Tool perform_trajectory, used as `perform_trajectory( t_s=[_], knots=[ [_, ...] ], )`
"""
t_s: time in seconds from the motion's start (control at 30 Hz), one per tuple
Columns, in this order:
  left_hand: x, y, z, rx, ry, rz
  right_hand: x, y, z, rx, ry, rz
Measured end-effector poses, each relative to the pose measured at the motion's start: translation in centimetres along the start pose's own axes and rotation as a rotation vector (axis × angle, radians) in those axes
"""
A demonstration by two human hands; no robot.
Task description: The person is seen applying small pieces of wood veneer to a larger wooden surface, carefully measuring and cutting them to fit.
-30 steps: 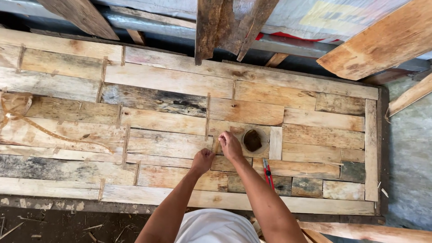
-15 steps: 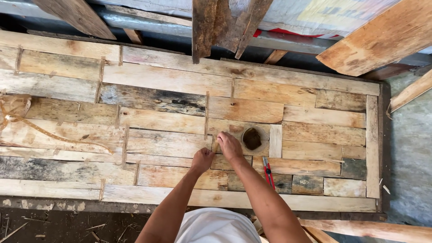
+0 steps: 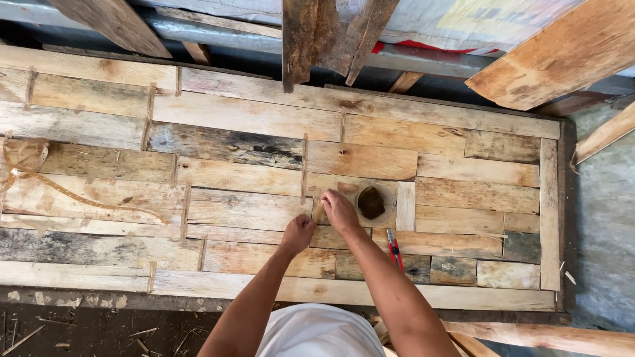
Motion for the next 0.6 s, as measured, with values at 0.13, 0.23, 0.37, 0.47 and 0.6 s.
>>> perform_trajectory(
  t_s=[0.13, 0.23, 0.37, 0.47, 0.6],
  knots=[
    [-0.1, 0.1, -0.1, 0.006, 0.01, 0.002, 0.6, 0.0, -0.6, -0.033, -0.026, 0.009],
    [0.0, 0.4, -0.2, -0.006, 0.031, 0.018, 1.6, -0.1, -1.4, -0.095, -0.051, -0.091],
    [0.9, 1.2, 0.2, -0.027, 0.05, 0.034, 1.2, -0.1, -0.9, -0.039, -0.046, -0.011],
    [1.2, 1.4, 0.4, -0.03, 0.057, 0.041, 1.2, -0.2, -0.9, -0.046, -0.054, 0.0],
    [1.4, 1.2, 0.5, -0.03, 0.04, 0.038, 1.5, -0.8, -1.3, -0.047, -0.06, 0.006]
  ],
)
Point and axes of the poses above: each hand's wrist, its own y-axis towards the middle knuckle, its own z-axis out of the palm, x = y × z, the point moved 6 cm from there along y, towards the middle knuckle, and after that the axes turned 1 degree about x, right-handed, at the moved point
